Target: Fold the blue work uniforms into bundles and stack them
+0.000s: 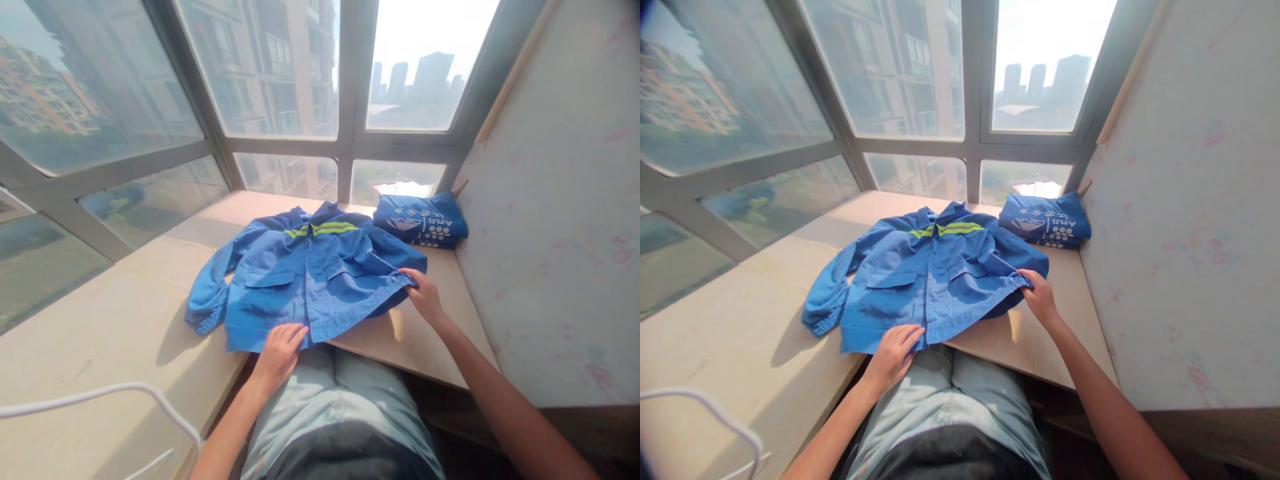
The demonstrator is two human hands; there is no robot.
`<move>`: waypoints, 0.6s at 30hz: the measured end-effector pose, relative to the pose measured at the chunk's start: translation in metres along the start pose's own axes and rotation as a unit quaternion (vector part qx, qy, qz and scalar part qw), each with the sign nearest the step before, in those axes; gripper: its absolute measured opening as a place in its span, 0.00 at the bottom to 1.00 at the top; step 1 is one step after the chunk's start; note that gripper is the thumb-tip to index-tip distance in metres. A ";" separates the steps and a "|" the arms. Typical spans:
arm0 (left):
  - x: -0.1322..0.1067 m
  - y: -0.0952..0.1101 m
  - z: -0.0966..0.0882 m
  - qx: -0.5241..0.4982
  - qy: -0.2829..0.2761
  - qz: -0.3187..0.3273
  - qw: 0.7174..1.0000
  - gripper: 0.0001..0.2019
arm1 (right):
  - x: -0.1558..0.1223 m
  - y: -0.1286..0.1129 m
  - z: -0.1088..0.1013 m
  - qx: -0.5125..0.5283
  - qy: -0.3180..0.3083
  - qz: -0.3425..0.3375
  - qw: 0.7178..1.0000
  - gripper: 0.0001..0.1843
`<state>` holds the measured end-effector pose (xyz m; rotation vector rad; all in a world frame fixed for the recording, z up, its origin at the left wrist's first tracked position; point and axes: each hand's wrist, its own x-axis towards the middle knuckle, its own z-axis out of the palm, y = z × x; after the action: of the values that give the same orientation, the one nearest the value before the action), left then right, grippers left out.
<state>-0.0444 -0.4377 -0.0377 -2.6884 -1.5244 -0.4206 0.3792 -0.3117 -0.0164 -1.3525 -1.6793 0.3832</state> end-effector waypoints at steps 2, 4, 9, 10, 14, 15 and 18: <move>-0.014 -0.005 0.001 0.054 0.025 -0.016 0.998 0.33 | 0.012 -0.011 0.001 -0.003 0.005 0.007 1.000 0.20; -0.025 -0.013 0.001 0.094 0.052 -0.047 0.993 0.35 | 0.024 -0.019 0.002 -0.009 0.009 0.023 1.000 0.21; -0.038 -0.043 -0.007 0.141 0.091 -0.146 0.975 0.44 | 0.052 -0.035 -0.001 -0.027 -0.019 0.062 0.998 0.20; -0.039 -0.048 -0.010 0.146 0.090 -0.153 0.973 0.44 | 0.059 -0.038 -0.001 -0.032 -0.021 0.069 0.997 0.20; -0.043 -0.063 -0.028 0.159 0.098 -0.207 0.960 0.37 | 0.085 -0.048 -0.003 -0.062 -0.008 0.078 0.995 0.20; -0.045 -0.067 -0.033 0.147 0.101 -0.236 0.955 0.33 | 0.091 -0.050 -0.002 -0.068 -0.004 0.073 0.995 0.20; -0.050 -0.079 -0.044 0.031 0.114 -0.375 0.920 0.28 | 0.106 -0.052 -0.001 -0.090 -0.001 0.056 0.994 0.20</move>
<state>-0.1453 -0.4449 -0.0164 -1.8168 -2.3730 -0.6458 0.3505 -0.2359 0.0695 -1.5842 -1.6758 0.3045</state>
